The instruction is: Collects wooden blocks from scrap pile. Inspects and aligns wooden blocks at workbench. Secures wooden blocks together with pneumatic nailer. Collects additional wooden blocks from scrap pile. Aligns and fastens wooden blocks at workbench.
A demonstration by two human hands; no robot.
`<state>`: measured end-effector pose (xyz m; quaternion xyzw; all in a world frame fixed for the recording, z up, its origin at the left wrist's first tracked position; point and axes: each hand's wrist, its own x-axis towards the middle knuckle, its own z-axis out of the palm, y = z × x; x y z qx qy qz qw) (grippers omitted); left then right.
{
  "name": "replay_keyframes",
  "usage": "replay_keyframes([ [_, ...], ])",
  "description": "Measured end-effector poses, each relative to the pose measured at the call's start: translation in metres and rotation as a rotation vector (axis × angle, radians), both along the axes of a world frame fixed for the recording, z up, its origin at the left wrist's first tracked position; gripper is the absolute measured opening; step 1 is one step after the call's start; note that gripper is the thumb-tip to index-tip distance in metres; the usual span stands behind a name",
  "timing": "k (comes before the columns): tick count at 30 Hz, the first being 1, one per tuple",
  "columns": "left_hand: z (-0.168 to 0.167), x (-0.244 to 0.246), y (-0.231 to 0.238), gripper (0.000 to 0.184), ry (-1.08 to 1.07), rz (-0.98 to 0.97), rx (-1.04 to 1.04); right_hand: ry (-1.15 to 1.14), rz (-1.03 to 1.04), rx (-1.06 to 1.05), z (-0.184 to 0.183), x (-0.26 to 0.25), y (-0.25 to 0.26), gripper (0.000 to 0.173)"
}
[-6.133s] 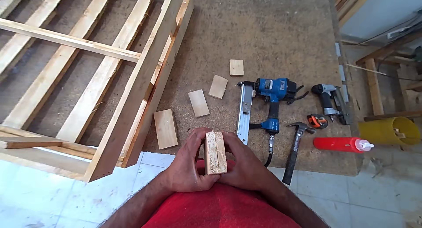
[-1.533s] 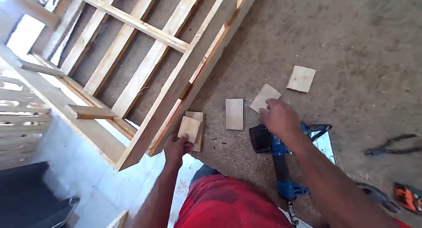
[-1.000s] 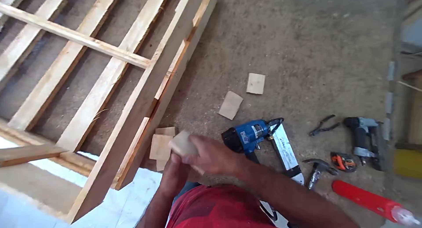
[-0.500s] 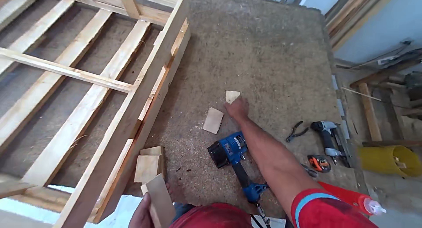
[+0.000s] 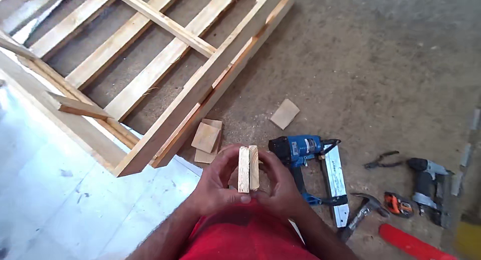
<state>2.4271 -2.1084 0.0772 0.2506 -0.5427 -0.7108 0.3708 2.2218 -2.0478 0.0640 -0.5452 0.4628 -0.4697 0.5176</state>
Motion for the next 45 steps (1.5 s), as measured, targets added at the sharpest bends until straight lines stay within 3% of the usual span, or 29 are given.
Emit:
replay_keyframes([
  [6, 0.004, 0.011, 0.013, 0.088, -0.063, -0.019, -0.241, 0.095, 0.030, -0.075, 0.014, 0.006, 0.020, 0.079],
  [14, 0.003, 0.023, 0.016, 0.087, -0.132, -0.040, -0.389, 0.078, 0.009, -0.097, 0.015, 0.021, 0.033, 0.078],
  [30, 0.009, 0.031, 0.022, 0.078, -0.237, -0.059, -0.420, 0.214, 0.018, -0.114, 0.019, 0.025, 0.039, 0.070],
  [45, 0.009, 0.032, 0.018, 0.079, -0.255, -0.078, -0.306, 0.247, 0.068, -0.030, 0.022, 0.021, 0.034, 0.076],
])
